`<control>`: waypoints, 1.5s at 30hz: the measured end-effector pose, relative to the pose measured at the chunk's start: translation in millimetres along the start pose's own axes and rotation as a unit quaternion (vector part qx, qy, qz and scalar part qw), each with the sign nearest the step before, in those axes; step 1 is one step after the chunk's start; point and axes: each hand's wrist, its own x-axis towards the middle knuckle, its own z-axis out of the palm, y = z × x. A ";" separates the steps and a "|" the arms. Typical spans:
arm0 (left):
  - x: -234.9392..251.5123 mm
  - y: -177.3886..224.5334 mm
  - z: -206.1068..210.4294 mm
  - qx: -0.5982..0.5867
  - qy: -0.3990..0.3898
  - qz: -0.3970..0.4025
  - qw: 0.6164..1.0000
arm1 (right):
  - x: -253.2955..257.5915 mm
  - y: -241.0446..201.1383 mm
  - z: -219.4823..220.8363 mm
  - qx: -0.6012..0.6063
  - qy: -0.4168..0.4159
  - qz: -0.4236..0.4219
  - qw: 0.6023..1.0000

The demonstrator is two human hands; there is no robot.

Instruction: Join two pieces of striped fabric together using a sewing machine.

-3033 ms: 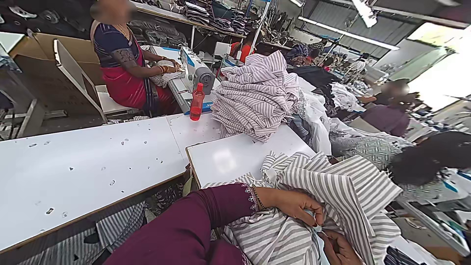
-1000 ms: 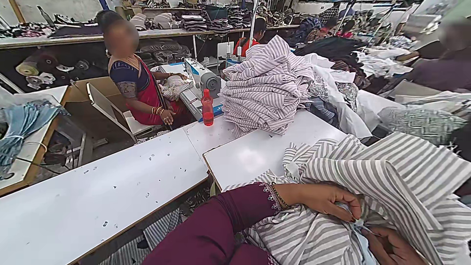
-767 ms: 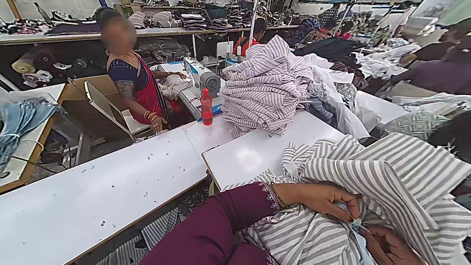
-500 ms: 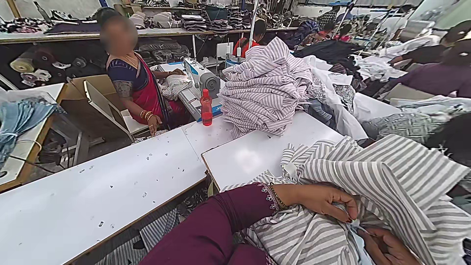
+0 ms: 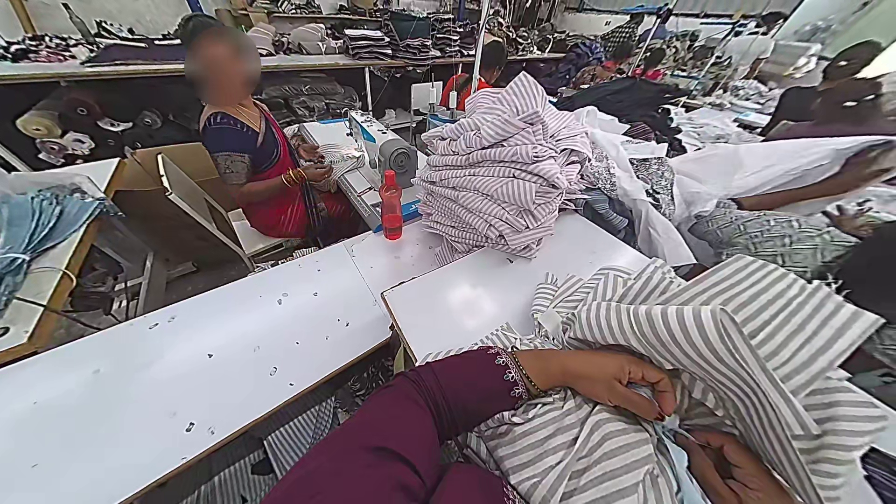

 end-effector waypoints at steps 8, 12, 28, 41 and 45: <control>-0.1 1.9 0.4 0.010 0.002 -0.007 1.000 | -1.0 4.0 1.0 0.007 0.004 -0.006 1.000; -0.1 1.6 0.0 0.006 0.003 0.000 1.000 | -1.0 6.2 2.0 0.008 0.007 -0.007 1.000; -0.4 0.5 0.1 0.006 0.004 0.011 1.000 | -1.6 5.5 1.1 -0.002 0.008 -0.013 1.000; 0.2 -1.9 0.5 0.017 0.002 0.002 1.000 | -0.8 7.7 1.5 0.003 0.005 -0.012 1.000; 0.3 -1.8 0.1 0.006 0.006 0.009 1.000 | 1.7 4.8 1.1 0.010 -0.004 -0.006 1.000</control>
